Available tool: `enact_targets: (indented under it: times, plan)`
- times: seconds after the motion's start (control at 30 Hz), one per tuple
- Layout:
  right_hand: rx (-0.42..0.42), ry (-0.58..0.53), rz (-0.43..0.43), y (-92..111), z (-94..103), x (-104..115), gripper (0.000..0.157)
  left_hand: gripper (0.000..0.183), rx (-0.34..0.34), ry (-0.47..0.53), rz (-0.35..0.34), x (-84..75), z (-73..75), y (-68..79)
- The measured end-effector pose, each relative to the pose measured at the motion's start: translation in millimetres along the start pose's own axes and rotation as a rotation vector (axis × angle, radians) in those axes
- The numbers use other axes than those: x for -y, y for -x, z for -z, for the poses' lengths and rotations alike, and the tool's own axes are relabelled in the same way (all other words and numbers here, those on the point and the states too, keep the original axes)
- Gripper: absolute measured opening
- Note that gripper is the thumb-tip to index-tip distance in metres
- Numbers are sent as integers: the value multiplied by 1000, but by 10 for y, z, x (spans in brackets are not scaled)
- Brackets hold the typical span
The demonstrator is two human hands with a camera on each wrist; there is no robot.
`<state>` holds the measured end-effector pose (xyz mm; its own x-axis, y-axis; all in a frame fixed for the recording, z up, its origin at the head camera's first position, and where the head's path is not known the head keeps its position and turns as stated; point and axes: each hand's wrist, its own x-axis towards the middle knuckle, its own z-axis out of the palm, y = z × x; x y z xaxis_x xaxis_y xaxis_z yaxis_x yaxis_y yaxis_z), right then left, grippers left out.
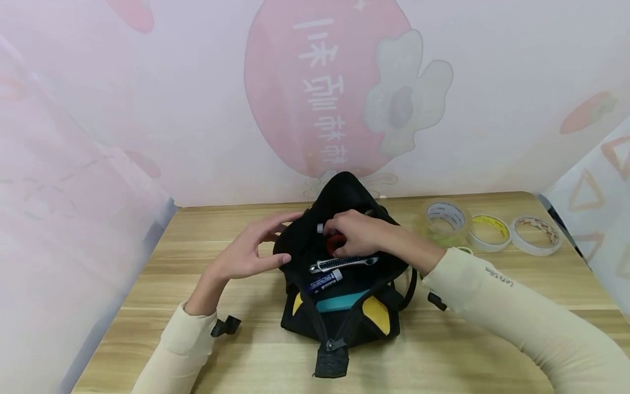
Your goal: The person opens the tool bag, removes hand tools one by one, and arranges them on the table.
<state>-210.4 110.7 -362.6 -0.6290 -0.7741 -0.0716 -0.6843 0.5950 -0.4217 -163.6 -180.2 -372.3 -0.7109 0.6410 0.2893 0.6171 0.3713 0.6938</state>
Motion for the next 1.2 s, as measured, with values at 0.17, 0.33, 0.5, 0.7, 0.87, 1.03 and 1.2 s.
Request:
enact_targets:
  times: [0.17, 0.33, 0.5, 0.7, 0.87, 1.03, 1.2]
  plan:
    - [-25, -14, 4, -38, -51, -64, 44, 78, -4, -21, 11, -2, -5, 3]
    - [-38, -54, -19, -54, -160, -146, 44, 78, 7, 2, 2, 16, -12, 4]
    - [-82, -110, -24, -48, -261, -202, 42, 79, 14, 20, 11, 29, -15, -2]
    - [-86, -123, -19, -48, -342, -263, 40, 79, 13, 18, 3, 40, -10, 3]
    - [-66, -132, -20, -55, -401, -291, 41, 79, 10, 23, 13, 37, -10, 19]
    - [-40, -129, -30, -47, -427, -293, 42, 80, 6, 22, 22, 24, -8, 30]
    - [-28, -108, -25, -53, -428, -300, 42, 81, 6, 24, 25, 21, -3, 29]
